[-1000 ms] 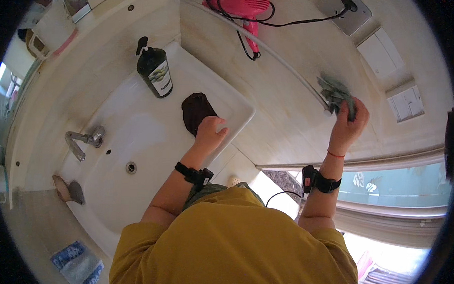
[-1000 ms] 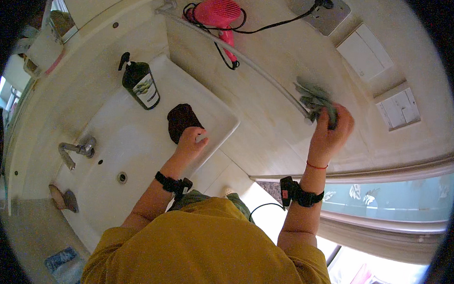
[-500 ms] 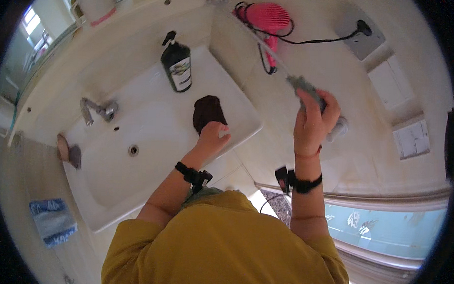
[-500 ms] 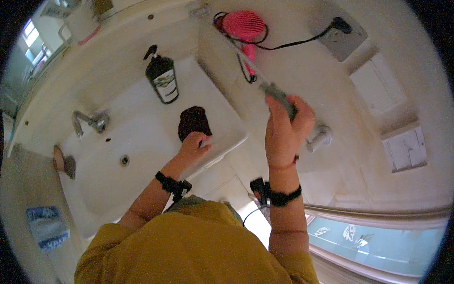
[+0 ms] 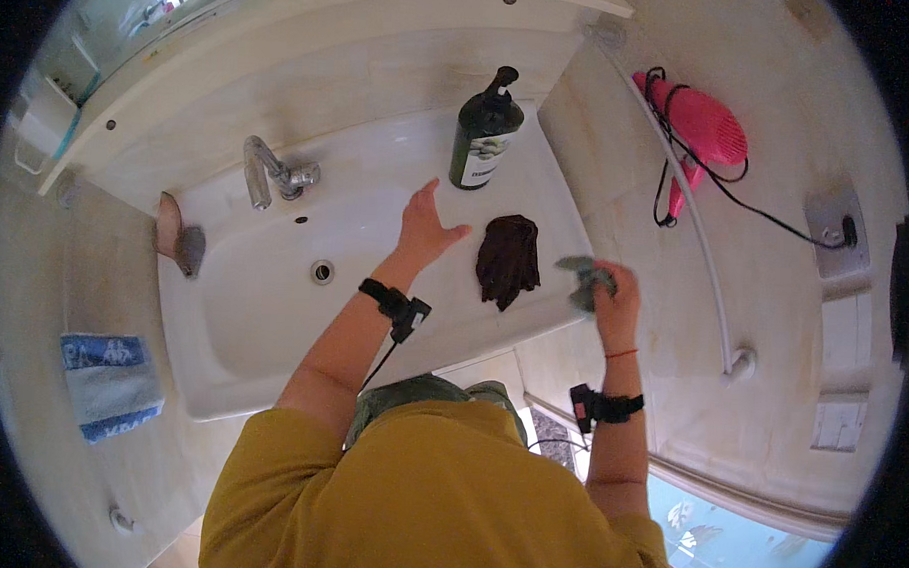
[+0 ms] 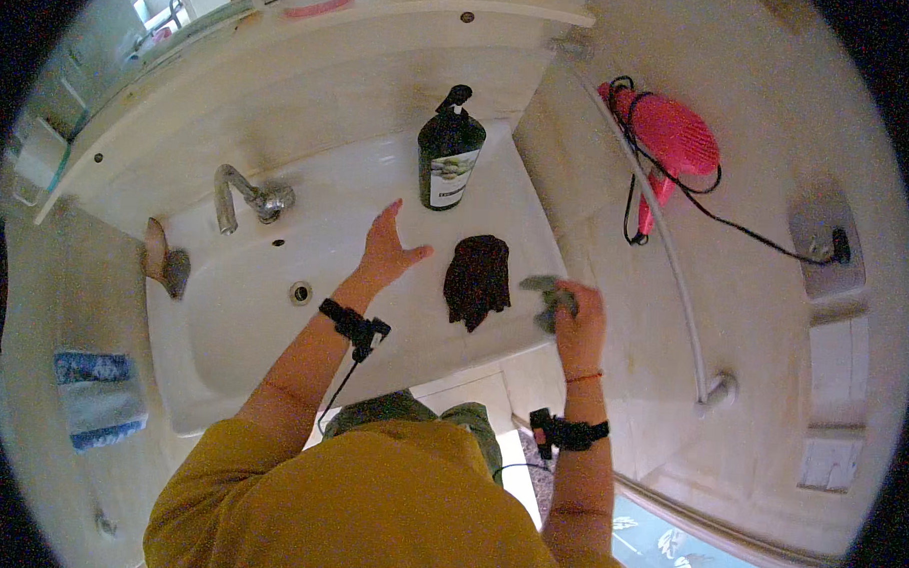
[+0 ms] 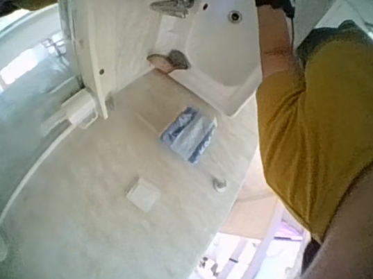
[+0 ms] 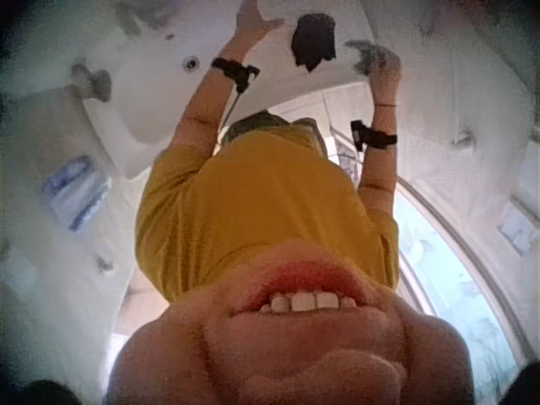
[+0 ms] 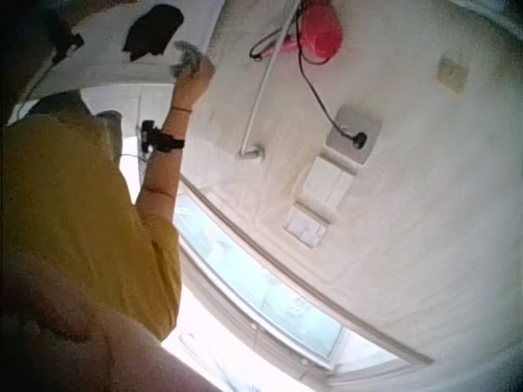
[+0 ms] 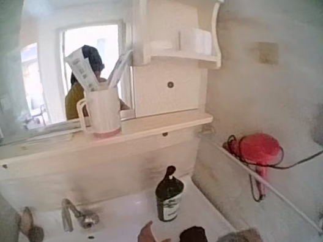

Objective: The person wipes a bathroom wall and a shower door frame with two cloths, then picks up a hair dryer to blow air onto the cloths and the cleaned surfaces.

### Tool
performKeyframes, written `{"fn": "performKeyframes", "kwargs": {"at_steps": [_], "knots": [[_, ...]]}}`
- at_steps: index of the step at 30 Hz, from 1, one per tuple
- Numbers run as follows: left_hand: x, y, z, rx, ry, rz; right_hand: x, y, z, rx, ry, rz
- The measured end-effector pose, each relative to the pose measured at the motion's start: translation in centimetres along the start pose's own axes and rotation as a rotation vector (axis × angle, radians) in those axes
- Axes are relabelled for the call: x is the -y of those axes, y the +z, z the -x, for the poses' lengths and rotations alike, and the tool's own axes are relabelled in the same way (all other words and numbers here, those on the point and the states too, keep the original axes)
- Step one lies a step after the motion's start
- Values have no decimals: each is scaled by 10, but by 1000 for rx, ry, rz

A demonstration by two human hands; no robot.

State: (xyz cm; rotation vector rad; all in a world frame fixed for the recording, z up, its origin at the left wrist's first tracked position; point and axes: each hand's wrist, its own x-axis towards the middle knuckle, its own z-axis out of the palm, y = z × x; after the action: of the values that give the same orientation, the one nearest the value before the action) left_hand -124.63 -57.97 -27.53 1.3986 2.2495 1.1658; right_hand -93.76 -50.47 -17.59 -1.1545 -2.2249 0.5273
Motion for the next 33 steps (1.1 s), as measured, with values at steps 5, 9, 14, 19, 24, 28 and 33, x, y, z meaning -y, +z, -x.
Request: {"fn": "performKeyframes", "kwargs": {"at_steps": [5, 9, 14, 19, 24, 28, 33], "knots": [[14, -1, -47, -55, 4, 122, -28, 72, 23, 195, 693, -755], [2, 12, -68, -94, -3, 186, -69, 95, 5, 220, 602, -765], [-3, 27, -102, -224, 84, 392, -95, 117, -42, 295, 440, -919], [-19, 22, -104, -167, -48, 449, -26, 126, -127, 215, 635, -1352], [-33, -14, -47, -354, -217, 409, -37, 177, -215, -129, 236, -617], [-28, -40, 23, -487, -343, 427, -66, 242, -226, 35, -16, 18], [-18, -47, 99, -609, -468, 524, -55, 296, -222, 202, -144, 439]]}}
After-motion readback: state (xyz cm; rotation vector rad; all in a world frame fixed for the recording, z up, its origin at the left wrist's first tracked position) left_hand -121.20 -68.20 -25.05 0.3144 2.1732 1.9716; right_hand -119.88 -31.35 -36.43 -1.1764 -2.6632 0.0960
